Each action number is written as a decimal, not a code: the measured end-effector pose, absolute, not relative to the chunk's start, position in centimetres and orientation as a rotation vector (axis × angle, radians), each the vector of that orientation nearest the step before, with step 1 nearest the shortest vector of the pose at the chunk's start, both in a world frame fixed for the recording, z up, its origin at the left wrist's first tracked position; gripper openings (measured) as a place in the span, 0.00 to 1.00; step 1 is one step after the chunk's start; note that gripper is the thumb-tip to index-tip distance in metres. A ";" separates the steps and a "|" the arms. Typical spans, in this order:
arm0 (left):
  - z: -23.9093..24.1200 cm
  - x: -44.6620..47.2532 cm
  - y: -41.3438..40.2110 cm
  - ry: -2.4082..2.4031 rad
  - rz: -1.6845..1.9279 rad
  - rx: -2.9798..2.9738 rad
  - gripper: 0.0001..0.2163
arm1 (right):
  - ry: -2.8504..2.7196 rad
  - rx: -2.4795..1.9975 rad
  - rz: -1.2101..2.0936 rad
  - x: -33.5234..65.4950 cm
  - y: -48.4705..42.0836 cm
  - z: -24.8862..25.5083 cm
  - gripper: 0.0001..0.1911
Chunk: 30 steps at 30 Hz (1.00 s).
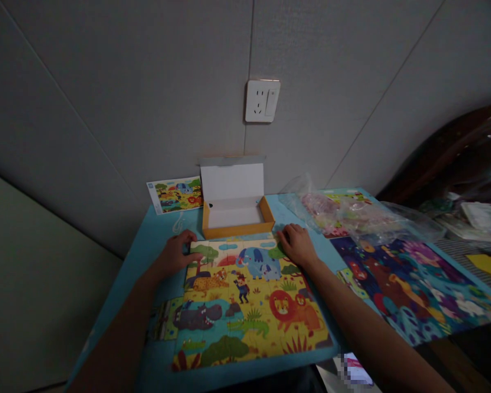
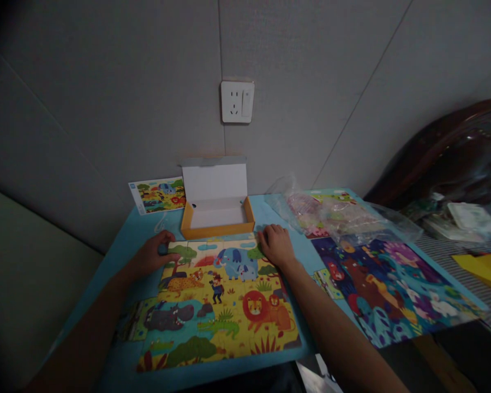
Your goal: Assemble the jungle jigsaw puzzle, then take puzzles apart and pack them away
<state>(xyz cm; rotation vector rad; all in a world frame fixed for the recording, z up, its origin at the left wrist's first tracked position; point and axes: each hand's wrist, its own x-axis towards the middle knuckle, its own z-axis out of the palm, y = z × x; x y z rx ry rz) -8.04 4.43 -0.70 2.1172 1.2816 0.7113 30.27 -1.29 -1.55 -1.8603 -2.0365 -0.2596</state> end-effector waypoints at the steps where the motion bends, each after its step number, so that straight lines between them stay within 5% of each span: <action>1: -0.7 -8.1 4.4 1.262 0.728 2.079 0.16 | -2.038 -1.837 -0.266 29.9 -1.6 -1.0 0.14; 10: 0.4 -7.1 3.9 1.147 0.720 1.669 0.16 | -2.319 -1.192 0.171 18.1 -2.9 2.6 0.14; 14: 0.0 -7.2 4.0 1.235 0.690 1.687 0.13 | -2.310 -1.199 0.248 14.9 -1.5 0.0 0.26; 30: -0.3 -7.1 4.2 1.278 0.592 1.725 0.11 | -2.218 -1.404 0.484 15.4 -0.3 -0.8 0.31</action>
